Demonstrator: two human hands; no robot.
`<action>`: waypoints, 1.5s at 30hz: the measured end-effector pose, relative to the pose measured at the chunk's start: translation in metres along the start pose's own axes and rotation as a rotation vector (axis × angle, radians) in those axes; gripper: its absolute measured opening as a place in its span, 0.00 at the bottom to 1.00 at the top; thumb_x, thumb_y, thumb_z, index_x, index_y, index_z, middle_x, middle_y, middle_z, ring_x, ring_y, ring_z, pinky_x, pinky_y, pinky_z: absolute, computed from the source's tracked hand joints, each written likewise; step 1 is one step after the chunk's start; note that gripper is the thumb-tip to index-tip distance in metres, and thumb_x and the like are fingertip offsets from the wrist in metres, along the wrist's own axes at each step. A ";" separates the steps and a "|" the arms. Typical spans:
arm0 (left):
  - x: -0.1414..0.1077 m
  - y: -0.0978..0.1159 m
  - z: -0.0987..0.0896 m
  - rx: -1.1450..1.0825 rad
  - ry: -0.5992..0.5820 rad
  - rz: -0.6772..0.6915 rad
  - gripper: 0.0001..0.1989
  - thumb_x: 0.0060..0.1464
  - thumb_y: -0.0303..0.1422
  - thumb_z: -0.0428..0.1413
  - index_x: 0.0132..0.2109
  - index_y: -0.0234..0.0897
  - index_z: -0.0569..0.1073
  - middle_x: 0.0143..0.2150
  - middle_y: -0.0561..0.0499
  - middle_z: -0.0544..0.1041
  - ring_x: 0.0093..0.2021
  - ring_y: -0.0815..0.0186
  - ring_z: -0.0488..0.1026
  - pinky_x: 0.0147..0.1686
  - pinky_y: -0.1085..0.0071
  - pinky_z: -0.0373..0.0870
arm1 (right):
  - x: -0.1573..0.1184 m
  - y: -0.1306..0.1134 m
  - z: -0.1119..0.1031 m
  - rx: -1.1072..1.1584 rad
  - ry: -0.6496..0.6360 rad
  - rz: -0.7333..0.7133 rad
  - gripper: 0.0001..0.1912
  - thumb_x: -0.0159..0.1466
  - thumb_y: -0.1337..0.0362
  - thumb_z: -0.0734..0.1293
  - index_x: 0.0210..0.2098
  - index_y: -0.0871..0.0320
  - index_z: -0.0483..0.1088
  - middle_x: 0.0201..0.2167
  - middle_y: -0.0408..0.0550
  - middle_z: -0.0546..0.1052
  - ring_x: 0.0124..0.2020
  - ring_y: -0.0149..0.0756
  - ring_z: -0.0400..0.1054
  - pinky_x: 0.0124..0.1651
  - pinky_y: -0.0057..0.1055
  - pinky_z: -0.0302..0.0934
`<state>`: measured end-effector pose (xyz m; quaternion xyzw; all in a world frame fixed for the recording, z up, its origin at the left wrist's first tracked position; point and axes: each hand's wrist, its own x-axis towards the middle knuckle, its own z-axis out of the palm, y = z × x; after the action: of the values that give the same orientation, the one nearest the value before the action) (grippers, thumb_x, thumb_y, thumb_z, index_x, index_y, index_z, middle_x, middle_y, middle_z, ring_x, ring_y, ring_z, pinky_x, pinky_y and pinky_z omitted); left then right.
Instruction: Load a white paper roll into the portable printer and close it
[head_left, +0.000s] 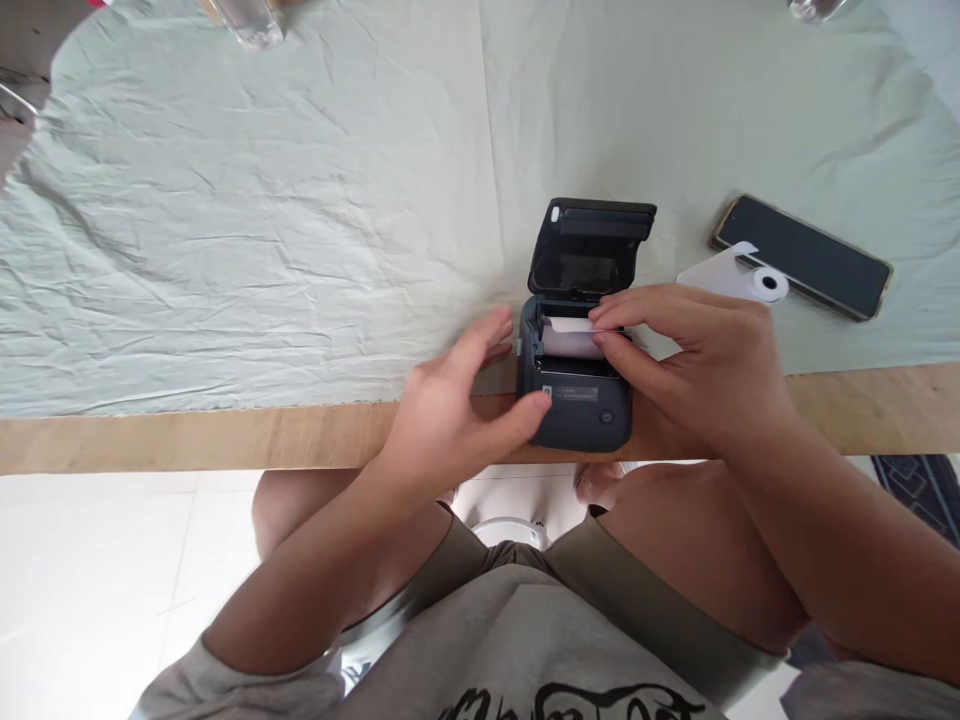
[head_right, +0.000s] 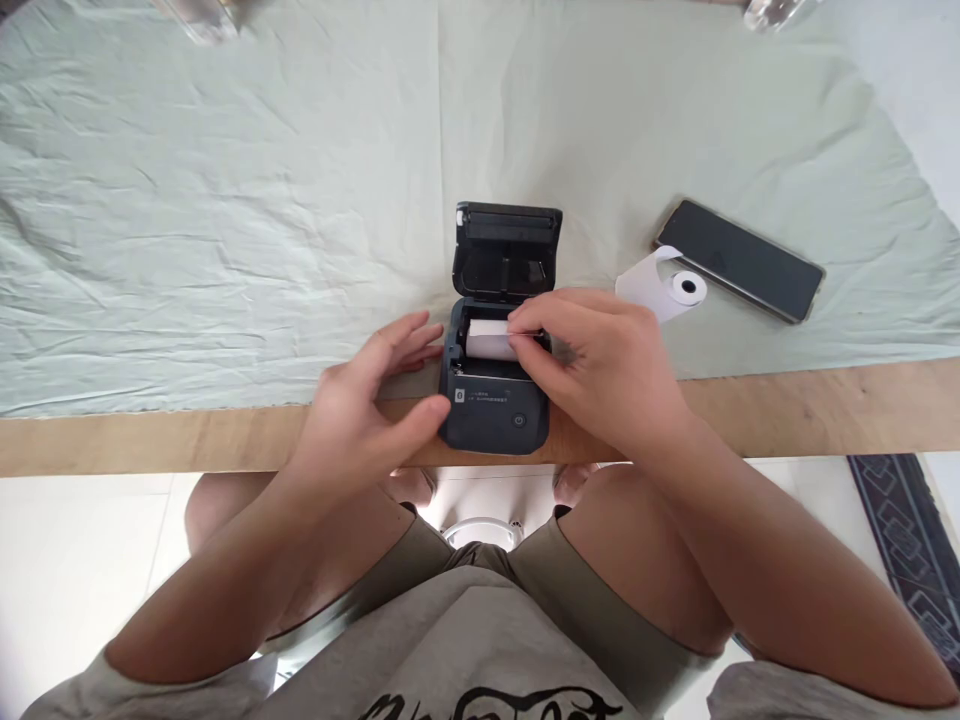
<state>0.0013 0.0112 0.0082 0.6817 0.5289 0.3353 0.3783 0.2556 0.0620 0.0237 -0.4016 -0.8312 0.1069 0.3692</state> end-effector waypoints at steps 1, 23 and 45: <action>0.002 -0.002 0.000 -0.047 0.010 -0.024 0.35 0.67 0.47 0.64 0.75 0.40 0.71 0.72 0.40 0.83 0.69 0.47 0.83 0.71 0.49 0.81 | -0.001 -0.001 0.000 0.026 0.011 -0.032 0.08 0.71 0.70 0.72 0.39 0.50 0.80 0.39 0.40 0.89 0.42 0.39 0.86 0.46 0.39 0.80; 0.016 0.006 0.018 0.179 -0.001 0.009 0.41 0.66 0.47 0.59 0.78 0.30 0.65 0.75 0.34 0.78 0.73 0.44 0.78 0.72 0.46 0.78 | -0.014 0.035 0.010 0.301 0.069 0.189 0.27 0.77 0.53 0.68 0.73 0.37 0.62 0.73 0.48 0.76 0.70 0.45 0.76 0.67 0.50 0.77; 0.012 0.009 0.019 0.383 -0.032 0.105 0.28 0.67 0.55 0.62 0.65 0.44 0.80 0.78 0.36 0.75 0.69 0.40 0.81 0.61 0.46 0.84 | -0.016 0.013 -0.006 0.196 -0.214 0.298 0.11 0.72 0.54 0.71 0.52 0.48 0.79 0.59 0.51 0.79 0.56 0.46 0.75 0.49 0.39 0.74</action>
<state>0.0246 0.0188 0.0076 0.7731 0.5407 0.2368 0.2322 0.2738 0.0577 0.0136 -0.4687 -0.7827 0.2827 0.2963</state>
